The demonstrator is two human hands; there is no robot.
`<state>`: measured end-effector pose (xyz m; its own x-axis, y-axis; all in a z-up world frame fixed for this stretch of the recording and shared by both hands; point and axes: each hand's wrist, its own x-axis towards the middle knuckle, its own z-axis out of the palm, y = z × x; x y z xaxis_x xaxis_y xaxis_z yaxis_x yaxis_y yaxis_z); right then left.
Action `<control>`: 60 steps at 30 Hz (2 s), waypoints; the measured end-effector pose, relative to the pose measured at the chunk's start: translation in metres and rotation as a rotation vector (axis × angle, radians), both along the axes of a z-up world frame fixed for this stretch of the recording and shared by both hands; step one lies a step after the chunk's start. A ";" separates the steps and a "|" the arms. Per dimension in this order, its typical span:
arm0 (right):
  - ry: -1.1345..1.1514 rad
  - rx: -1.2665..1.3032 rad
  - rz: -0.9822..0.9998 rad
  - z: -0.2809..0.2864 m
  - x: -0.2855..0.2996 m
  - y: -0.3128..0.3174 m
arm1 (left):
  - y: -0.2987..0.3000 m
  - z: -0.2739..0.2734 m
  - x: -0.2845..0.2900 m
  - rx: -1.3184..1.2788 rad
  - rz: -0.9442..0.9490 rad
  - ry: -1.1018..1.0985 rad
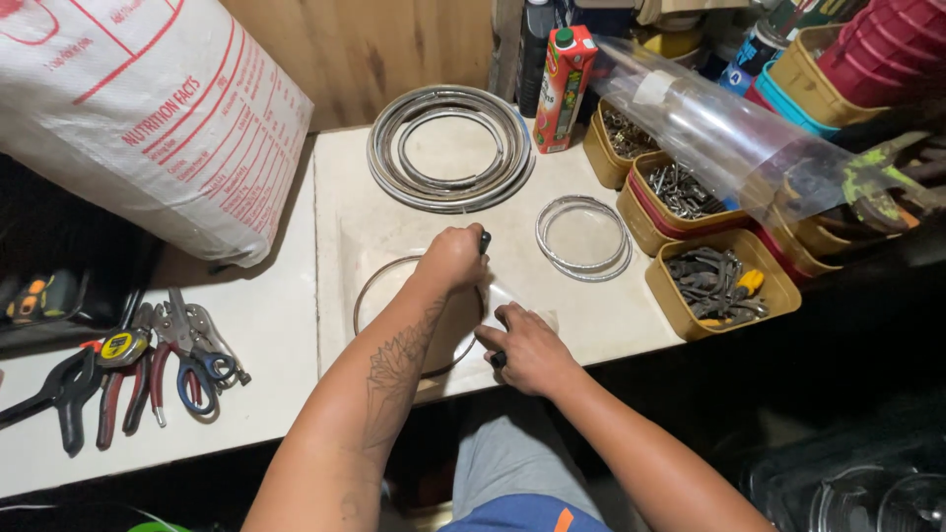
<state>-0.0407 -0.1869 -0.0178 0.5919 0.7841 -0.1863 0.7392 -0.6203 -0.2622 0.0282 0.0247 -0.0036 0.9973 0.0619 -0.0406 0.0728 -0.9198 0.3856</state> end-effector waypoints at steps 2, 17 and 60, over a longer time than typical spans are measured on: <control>-0.004 0.000 -0.001 -0.001 -0.001 0.000 | 0.001 0.002 -0.002 -0.007 0.009 -0.010; -0.052 0.040 -0.005 -0.024 0.006 -0.004 | -0.017 0.019 -0.050 -0.174 0.047 -0.043; 0.241 0.052 0.017 -0.013 0.072 0.016 | -0.057 -0.049 -0.152 -0.294 0.049 -0.798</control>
<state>0.0314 -0.1709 -0.0311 0.5220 0.8058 -0.2796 0.6617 -0.5895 -0.4633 -0.1234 -0.0328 -0.0524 0.7303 0.2028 0.6524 -0.2851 -0.7773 0.5608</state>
